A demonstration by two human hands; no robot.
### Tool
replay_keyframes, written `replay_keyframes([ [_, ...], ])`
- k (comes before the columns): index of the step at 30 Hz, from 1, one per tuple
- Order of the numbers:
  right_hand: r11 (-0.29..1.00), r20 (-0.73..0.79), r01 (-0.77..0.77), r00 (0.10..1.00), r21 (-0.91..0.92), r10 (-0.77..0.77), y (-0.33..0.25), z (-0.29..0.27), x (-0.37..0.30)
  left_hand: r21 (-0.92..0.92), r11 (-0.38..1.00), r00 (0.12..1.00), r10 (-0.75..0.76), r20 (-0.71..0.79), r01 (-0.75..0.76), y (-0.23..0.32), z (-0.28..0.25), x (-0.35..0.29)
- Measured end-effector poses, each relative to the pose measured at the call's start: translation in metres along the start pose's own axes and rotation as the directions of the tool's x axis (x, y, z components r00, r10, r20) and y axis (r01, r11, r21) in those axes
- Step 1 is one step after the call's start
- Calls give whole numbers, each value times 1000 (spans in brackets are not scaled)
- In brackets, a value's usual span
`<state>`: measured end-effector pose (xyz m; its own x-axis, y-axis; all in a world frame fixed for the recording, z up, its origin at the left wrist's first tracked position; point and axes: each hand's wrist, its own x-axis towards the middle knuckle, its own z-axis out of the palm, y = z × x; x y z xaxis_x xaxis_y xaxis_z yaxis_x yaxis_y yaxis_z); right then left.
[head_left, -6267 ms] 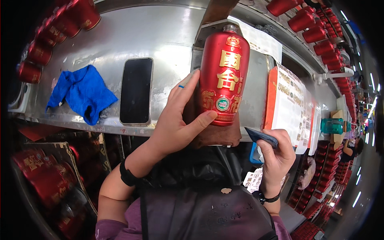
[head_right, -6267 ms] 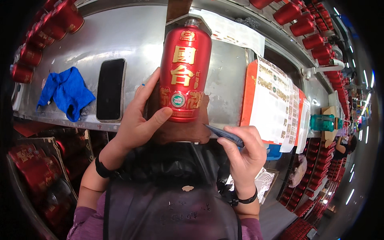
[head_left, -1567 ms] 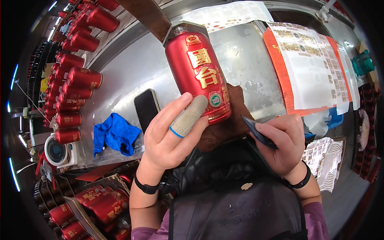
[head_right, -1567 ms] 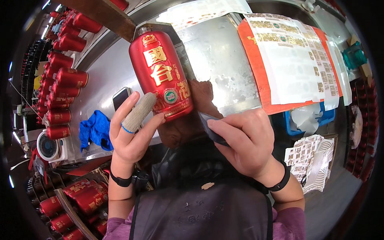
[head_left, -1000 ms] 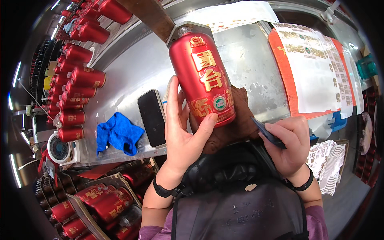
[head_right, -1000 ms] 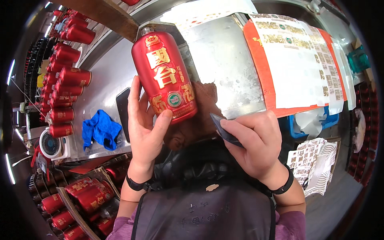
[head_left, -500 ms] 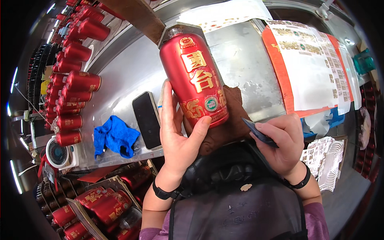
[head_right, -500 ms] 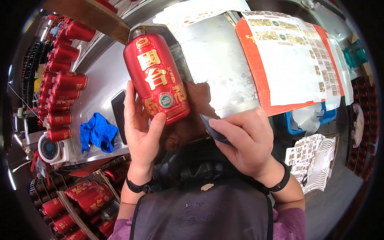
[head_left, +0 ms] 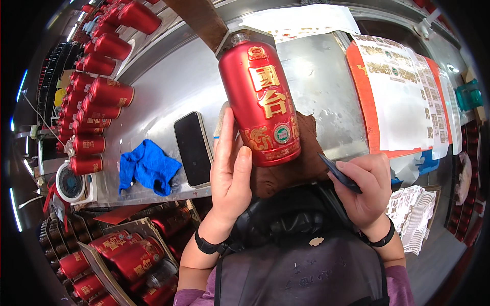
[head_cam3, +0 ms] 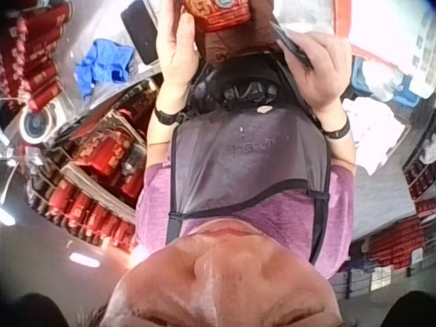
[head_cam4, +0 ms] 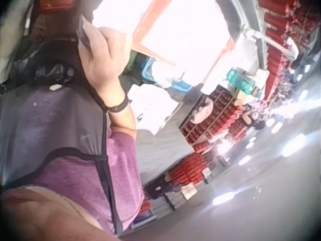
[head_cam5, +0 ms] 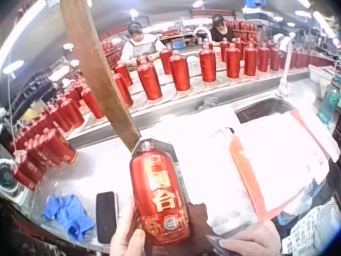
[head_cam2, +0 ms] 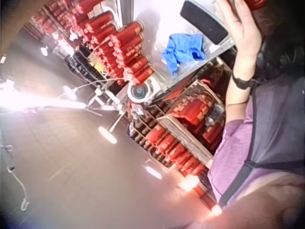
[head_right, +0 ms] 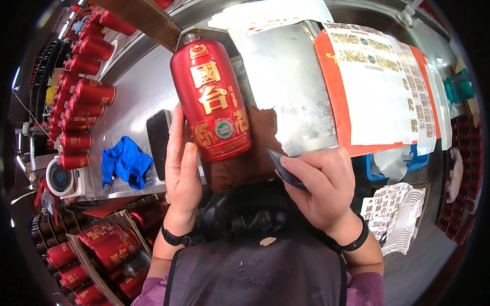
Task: Applying decorative labels and authenticity seals to red liquor bottles on a production line.
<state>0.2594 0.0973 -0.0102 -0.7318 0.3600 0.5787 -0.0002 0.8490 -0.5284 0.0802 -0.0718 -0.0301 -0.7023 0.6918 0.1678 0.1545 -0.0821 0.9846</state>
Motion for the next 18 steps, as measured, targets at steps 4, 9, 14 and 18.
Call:
replay_keyframes([
  [4,1000,7,2,1000,-9,-2,-1,2,1,-219,975,999,-33,20,36,2,8,1],
  [9,1000,11,14,1000,-16,-13,-1,3,0,3,1000,999,0,-35,1,3,14,4],
  [14,1000,3,5,1000,-9,-5,-2,5,-1,141,990,998,15,-58,-7,0,10,4],
  [18,1000,8,16,1000,-12,-16,-3,6,0,223,974,998,51,-48,-39,-3,7,5],
])
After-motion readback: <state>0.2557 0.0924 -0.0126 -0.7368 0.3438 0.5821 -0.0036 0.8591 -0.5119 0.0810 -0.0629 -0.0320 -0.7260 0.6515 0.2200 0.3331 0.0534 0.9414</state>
